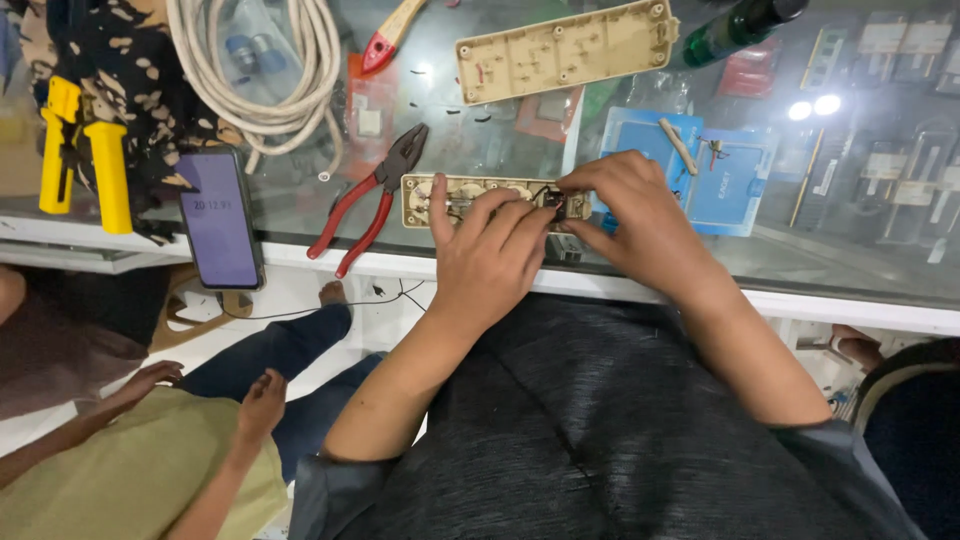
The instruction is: Connecting internal wires to the terminals of a power strip using pliers
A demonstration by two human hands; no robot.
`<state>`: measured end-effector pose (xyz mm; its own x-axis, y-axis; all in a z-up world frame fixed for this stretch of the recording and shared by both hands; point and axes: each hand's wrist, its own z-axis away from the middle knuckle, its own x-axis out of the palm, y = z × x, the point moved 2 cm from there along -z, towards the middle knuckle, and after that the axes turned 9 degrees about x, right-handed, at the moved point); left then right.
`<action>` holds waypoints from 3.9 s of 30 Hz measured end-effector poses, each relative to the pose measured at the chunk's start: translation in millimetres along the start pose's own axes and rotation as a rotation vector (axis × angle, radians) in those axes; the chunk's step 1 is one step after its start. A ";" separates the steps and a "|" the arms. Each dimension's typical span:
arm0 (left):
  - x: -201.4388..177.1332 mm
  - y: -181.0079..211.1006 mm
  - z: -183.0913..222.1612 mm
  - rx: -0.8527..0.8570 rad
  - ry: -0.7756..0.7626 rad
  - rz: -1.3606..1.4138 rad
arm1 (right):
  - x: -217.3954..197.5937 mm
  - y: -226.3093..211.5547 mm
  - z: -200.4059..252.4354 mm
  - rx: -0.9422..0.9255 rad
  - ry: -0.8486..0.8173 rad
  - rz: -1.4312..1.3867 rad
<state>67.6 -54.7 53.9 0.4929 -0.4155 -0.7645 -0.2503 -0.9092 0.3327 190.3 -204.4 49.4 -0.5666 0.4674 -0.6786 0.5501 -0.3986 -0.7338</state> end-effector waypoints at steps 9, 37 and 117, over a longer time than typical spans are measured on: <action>1.8 -9.9 -16.9 -0.113 -0.014 0.119 | 3.6 -5.7 5.8 0.130 0.032 -0.077; -16.2 -53.9 -68.3 -0.069 -0.618 0.306 | 3.2 -12.1 4.2 0.284 0.085 -0.234; -36.9 -33.2 60.4 -0.252 -0.395 0.091 | 15.2 1.4 12.7 0.221 0.095 -0.239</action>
<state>7.3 -7.6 37.7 0.1116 -0.4960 -0.8612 -0.0434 -0.8682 0.4944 174.7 -207.8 37.7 -0.5979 0.6358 -0.4881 0.2563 -0.4254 -0.8680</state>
